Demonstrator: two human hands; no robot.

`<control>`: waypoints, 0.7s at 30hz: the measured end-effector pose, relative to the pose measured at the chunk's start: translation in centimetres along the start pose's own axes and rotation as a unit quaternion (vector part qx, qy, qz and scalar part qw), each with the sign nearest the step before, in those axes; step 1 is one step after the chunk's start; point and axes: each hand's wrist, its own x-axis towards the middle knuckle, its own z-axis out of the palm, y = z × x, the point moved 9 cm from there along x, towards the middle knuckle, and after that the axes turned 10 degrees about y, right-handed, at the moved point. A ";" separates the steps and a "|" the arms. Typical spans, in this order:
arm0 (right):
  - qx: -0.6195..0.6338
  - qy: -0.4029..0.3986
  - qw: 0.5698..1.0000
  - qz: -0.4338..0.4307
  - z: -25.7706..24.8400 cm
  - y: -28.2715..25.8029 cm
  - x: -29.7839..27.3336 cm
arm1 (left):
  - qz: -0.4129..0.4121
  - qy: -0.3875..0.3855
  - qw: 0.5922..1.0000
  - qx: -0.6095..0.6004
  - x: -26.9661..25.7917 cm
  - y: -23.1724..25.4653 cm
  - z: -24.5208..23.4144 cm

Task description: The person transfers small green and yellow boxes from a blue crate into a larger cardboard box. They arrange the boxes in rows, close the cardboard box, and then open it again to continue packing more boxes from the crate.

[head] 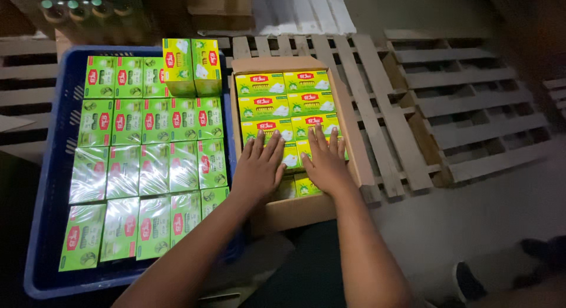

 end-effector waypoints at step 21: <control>0.235 0.145 0.955 0.105 -6.1 1.8 -1.5 | -0.239 0.240 0.899 -0.279 -1.0 -21.0 -10.2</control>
